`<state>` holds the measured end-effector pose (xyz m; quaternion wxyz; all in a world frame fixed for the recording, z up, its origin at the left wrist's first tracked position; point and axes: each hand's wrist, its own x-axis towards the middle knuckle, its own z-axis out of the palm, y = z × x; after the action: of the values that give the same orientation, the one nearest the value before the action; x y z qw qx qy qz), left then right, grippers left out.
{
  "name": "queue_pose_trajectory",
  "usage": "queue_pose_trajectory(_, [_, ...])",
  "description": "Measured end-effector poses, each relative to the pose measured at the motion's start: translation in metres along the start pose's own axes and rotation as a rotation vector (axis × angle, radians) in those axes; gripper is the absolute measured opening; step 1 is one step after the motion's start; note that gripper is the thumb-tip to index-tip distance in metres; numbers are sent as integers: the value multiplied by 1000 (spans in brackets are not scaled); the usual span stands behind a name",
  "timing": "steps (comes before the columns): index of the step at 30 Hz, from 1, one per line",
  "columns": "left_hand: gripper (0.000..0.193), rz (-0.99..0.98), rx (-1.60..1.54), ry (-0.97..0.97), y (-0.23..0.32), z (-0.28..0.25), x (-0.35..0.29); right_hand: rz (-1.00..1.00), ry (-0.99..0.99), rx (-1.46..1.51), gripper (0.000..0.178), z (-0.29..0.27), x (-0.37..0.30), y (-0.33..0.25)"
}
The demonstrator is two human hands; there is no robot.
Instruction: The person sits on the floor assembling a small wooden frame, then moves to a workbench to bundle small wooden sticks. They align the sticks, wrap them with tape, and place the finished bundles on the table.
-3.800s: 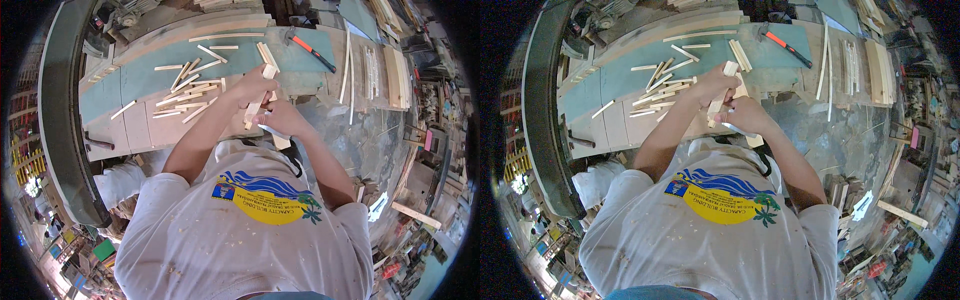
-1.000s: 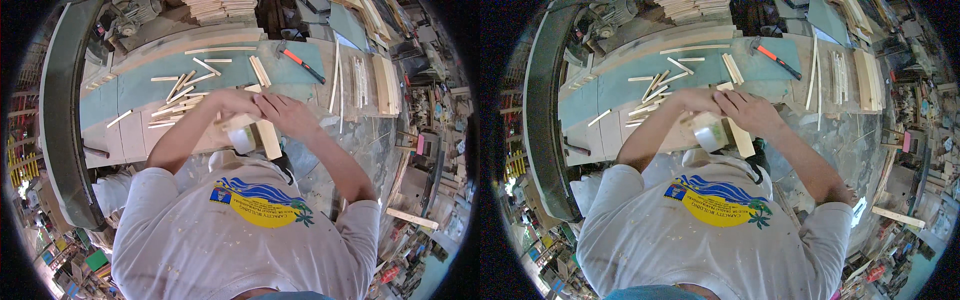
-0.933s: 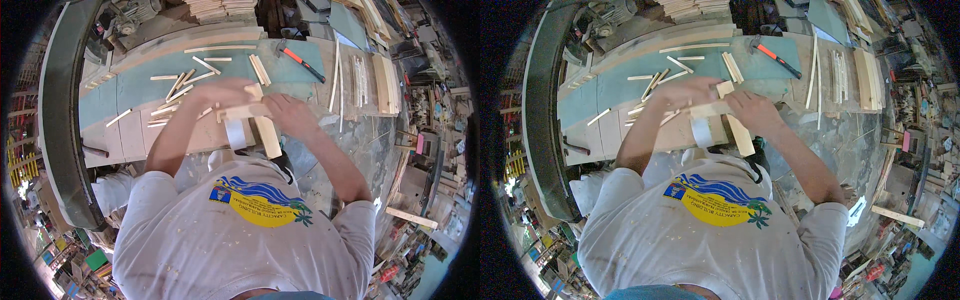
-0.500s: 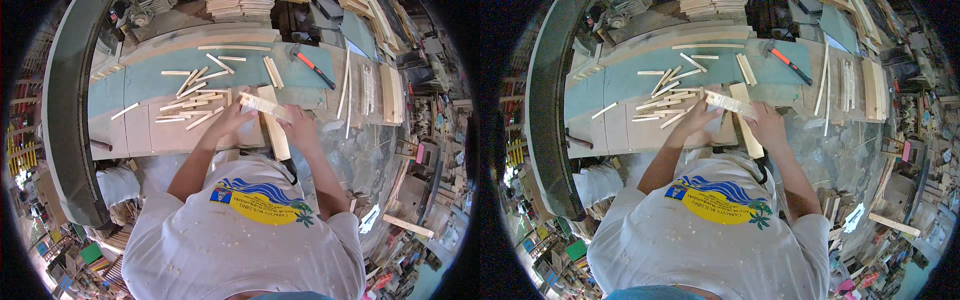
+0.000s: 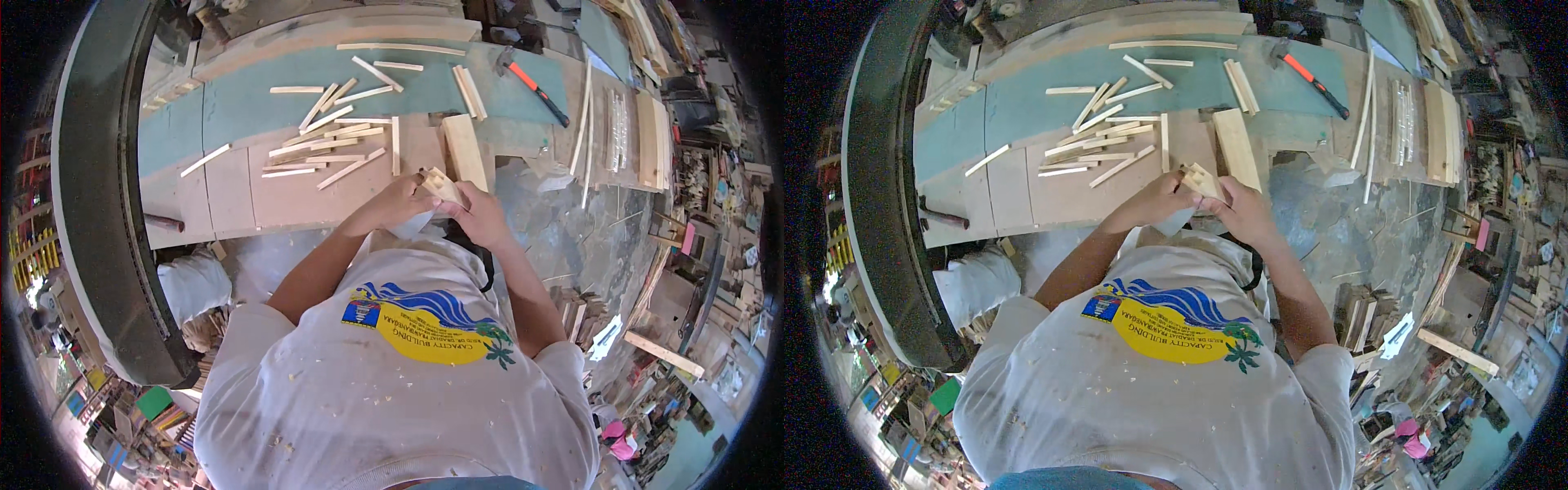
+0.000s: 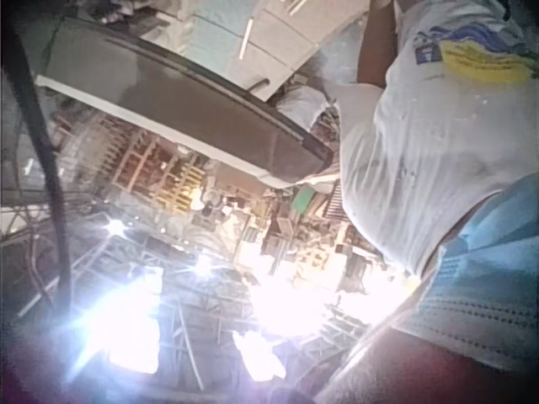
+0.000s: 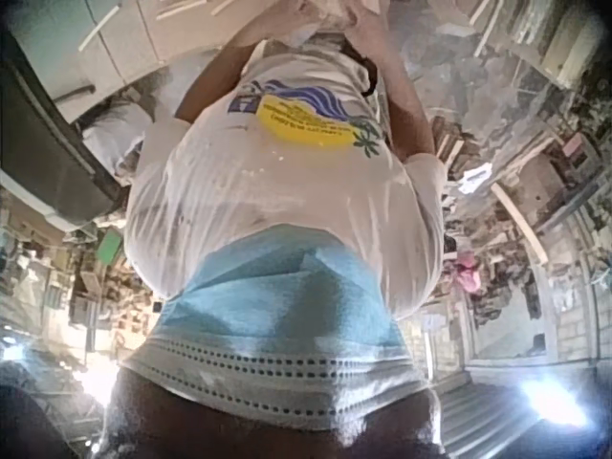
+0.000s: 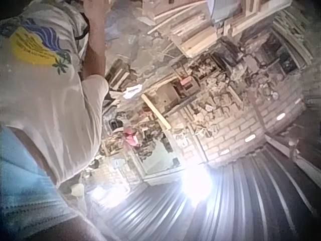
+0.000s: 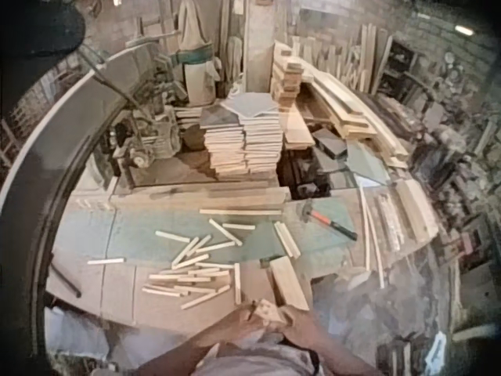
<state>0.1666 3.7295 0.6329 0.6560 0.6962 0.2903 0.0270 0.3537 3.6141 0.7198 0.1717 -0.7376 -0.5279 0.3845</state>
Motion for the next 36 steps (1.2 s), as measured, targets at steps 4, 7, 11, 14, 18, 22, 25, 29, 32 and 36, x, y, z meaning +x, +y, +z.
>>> queue_pose_trajectory(4, [64, 21, -32, -63, 15, -10, -9, 124, -104, 445, 41, 36, 5, 33])
queue_pose_trajectory(7, [60, -43, -139, -69, 38, -18, -20, 170, -122, 578, 41, 38, 6, 27])
queue_pose_trajectory(11, [54, -79, 112, 3, 16, -7, -17, 5, -81, 145, 38, 39, 13, 29])
queue_pose_trajectory(14, [52, -105, 88, -37, 6, -4, -23, 164, -132, 340, 39, 37, 10, 19])
queue_pose_trajectory(18, [48, -158, 128, -44, 3, -4, -31, 198, -126, 355, 38, 57, 15, 34])
queue_pose_trajectory(22, [39, -288, -348, -29, 2, -5, -44, 35, -33, 149, 35, 63, 33, 27])
queue_pose_trajectory(25, [33, -387, -537, 52, 0, -3, -46, -181, 49, 120, 34, 71, 53, 32])
queue_pose_trajectory(29, [37, -390, -555, 81, -9, -8, -44, -262, 48, 298, 35, 75, 59, 30])
queue_pose_trajectory(32, [37, -236, -222, 171, -8, -7, -44, -36, -163, 335, 35, 70, 56, 35])
queue_pose_trajectory(36, [39, -316, -264, 117, 21, -17, -43, -83, -131, 442, 33, 71, 48, 40])
